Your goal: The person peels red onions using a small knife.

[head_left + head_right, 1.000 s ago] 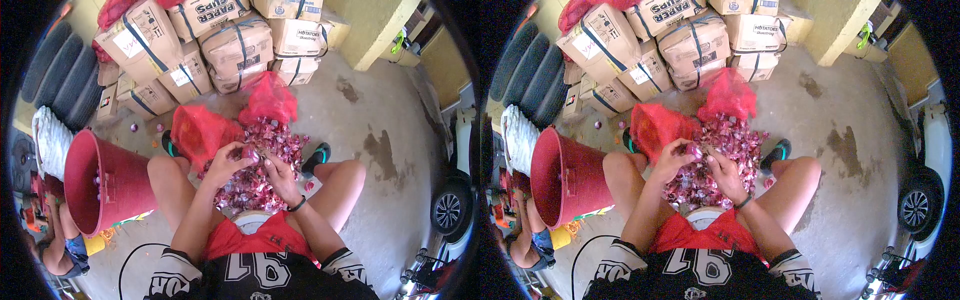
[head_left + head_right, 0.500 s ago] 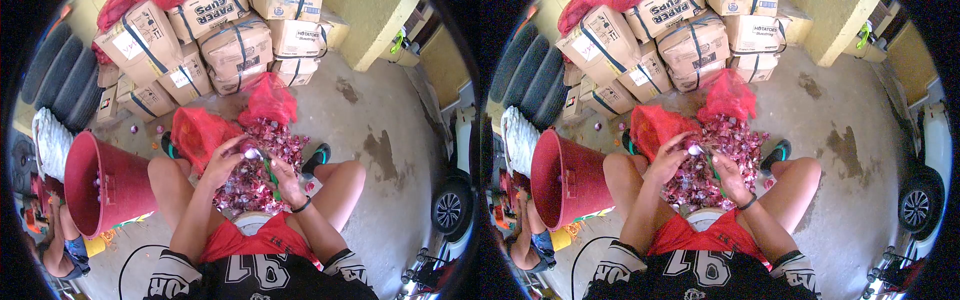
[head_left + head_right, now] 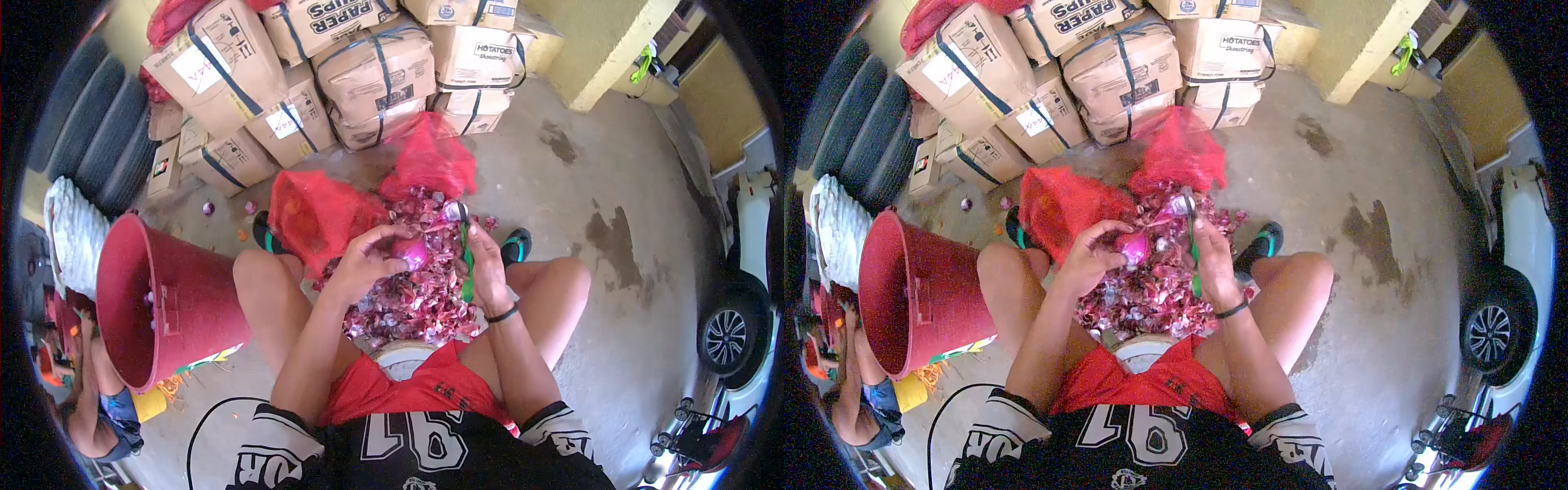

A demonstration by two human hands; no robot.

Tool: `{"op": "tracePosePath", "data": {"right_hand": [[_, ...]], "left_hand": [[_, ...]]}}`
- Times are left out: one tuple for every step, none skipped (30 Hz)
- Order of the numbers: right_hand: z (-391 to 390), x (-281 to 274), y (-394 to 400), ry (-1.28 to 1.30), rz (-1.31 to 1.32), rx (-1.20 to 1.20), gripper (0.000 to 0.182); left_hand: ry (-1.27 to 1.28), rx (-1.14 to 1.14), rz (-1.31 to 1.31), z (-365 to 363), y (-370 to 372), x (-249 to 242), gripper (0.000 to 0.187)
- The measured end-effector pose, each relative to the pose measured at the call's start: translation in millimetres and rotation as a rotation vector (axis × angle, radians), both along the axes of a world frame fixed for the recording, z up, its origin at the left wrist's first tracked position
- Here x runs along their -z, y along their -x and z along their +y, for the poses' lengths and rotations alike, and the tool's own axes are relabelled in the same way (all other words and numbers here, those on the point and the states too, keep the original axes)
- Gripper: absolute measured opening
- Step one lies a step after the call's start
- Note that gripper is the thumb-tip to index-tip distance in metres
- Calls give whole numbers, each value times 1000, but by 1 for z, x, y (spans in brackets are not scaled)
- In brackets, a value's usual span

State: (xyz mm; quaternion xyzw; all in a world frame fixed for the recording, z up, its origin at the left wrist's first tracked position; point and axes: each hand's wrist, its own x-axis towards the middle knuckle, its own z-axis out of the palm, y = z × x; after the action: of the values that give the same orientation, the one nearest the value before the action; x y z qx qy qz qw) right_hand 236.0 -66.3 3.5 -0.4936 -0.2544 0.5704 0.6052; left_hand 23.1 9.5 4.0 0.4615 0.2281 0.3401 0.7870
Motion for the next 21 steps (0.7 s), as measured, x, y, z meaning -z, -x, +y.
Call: {"op": "tracePosePath", "data": {"right_hand": [[1,4,-6,3,-13,-19,36],[1,9,-7,33,-83,-65,37],[0,13,-3,67,-163,-48,35],[-1,17,4,103,-244,-32,34],[0,24,8,133,-325,-16,33],[1,41,1,160,-304,-19,38],[4,57,-1,97,-613,-52,38],[6,73,-4,32,-920,-83,39],[6,80,-5,-36,-1226,-115,40],[3,50,1,150,-1210,-360,43],[-2,37,6,125,-1193,-344,43],[-5,27,11,97,-1178,-330,43],[-7,24,14,65,-1164,-318,43],[-10,37,15,-107,-1122,-135,45],[-10,32,18,-152,-1061,-94,46],[-8,18,22,-195,-998,-50,46],[-9,2,27,-238,-936,-3,47],[-12,-24,35,-166,-798,-55,49],[-12,-23,37,-198,-853,-46,50],[-10,-20,38,-231,-907,-39,51],[-9,-20,39,-265,-961,-33,52]], "left_hand": [[26,18,-36,-2,0,-1,53],[45,37,-126,-3,-1,-2,51],[60,16,-156,-3,-3,1,51],[76,-6,-186,-4,-5,6,51],[86,-28,-216,-3,-7,8,51],[141,-29,-272,-3,-8,5,51],[198,-31,-325,-5,-8,1,50],[259,-32,-377,-9,-8,-1,50],[258,-63,-372,-10,-11,2,49],[257,-92,-366,-9,-16,6,47],[260,-121,-361,-10,-21,11,47],[258,-150,-351,-10,-25,14,44],[253,-182,-342,-9,-28,16,41],[250,-217,-330,-9,-30,19,37],[254,-254,-293,-9,-31,21,37],[257,-287,-254,-9,-32,21,36],[259,-318,-215,-10,-33,22,35],[288,-334,-215,-11,-34,16,35],[275,-345,-224,-11,-36,17,34],[262,-358,-233,-11,-37,19,34],[249,-372,-243,-11,-37,19,33]]}}
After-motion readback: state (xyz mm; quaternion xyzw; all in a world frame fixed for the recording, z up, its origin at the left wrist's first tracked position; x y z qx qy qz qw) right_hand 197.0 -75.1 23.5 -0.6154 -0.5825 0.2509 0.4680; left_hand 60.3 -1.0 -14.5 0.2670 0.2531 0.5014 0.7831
